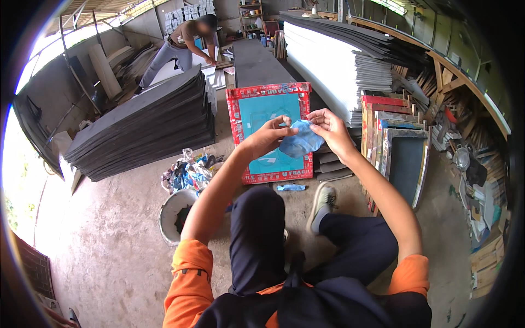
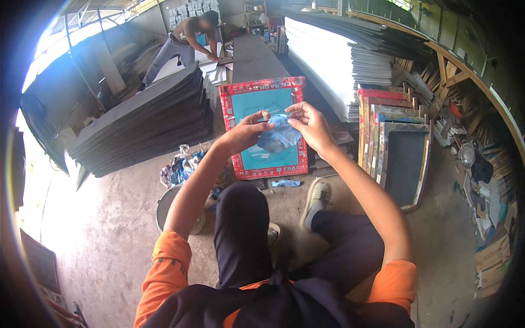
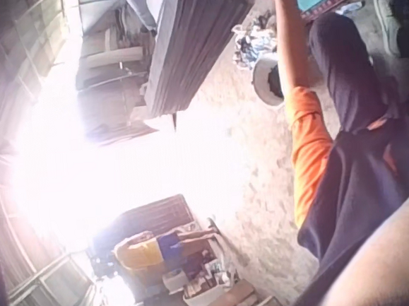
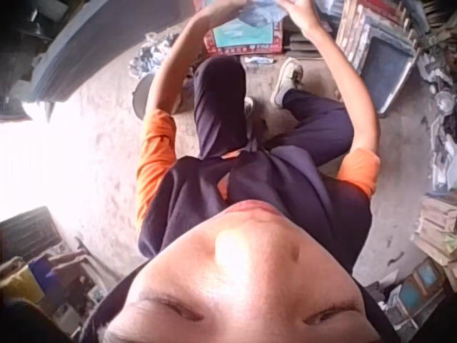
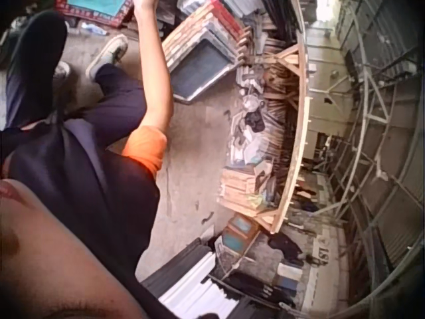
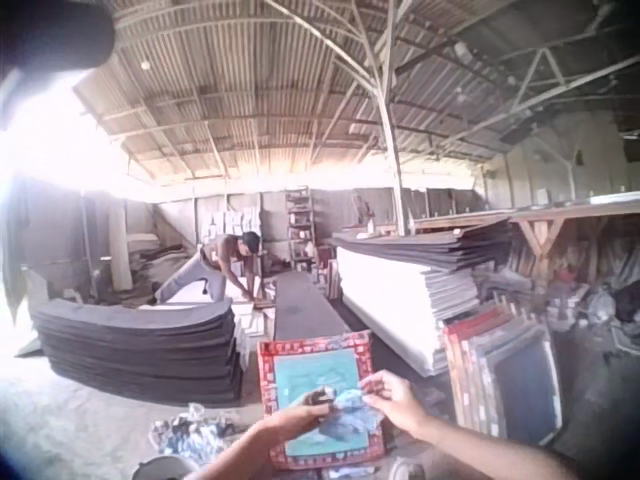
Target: The person cleans a large teal printing frame with a blue cloth and a liquid solution, wiping the surface repeatedly. They then move the frame to a rack and retrieve a green frame, which they also wipe with the cloth. The person removes green residue from the frame's edges and places it on a stack.
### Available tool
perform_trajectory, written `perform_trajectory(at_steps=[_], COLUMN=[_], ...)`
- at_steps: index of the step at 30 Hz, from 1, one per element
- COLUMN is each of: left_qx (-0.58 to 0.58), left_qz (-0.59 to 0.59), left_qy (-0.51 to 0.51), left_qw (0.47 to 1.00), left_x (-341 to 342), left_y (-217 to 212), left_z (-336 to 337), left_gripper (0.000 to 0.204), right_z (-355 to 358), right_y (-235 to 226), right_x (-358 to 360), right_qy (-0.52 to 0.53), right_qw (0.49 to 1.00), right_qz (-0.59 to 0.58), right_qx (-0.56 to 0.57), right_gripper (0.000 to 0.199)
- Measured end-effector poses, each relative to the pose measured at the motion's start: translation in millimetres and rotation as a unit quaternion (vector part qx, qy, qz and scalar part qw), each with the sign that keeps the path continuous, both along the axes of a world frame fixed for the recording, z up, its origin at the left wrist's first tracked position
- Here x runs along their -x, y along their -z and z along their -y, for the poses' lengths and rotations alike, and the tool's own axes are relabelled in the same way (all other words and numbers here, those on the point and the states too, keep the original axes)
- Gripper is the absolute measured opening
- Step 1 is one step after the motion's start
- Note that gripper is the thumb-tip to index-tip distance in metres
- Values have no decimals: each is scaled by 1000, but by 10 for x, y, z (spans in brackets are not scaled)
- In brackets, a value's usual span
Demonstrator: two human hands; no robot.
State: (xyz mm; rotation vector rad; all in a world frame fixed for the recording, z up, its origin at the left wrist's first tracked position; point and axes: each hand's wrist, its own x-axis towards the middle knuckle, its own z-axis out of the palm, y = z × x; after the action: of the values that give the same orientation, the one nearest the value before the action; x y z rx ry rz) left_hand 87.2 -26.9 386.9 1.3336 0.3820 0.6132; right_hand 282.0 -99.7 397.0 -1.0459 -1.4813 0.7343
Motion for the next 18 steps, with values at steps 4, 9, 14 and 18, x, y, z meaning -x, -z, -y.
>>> perform_trajectory(at_steps=[4, 9, 14, 18], left_qx=[-20, -28, -121, -145], left_qz=[-91, -190, -185, -239], left_qy=[31, 18, -8, -99], left_qw=[995, 981, 975, 955], left_x=[-80, -202, -166, -147], left_y=[-138, -201, 216, 686], left_z=[157, 173, -343, -682], left_gripper=[67, 72, 52, 46], right_z=[56, -2, -435, -926], right_y=[61, 181, 485, 1099], right_x=[-142, -262, -331, -358], right_qy=[-54, -38, -39, 0], right_qw=[997, 998, 995, 994], right_qz=[-42, -30, -18, 56], right_qx=[25, 37, 90, 96], right_gripper=[19, 17, 14, 13])
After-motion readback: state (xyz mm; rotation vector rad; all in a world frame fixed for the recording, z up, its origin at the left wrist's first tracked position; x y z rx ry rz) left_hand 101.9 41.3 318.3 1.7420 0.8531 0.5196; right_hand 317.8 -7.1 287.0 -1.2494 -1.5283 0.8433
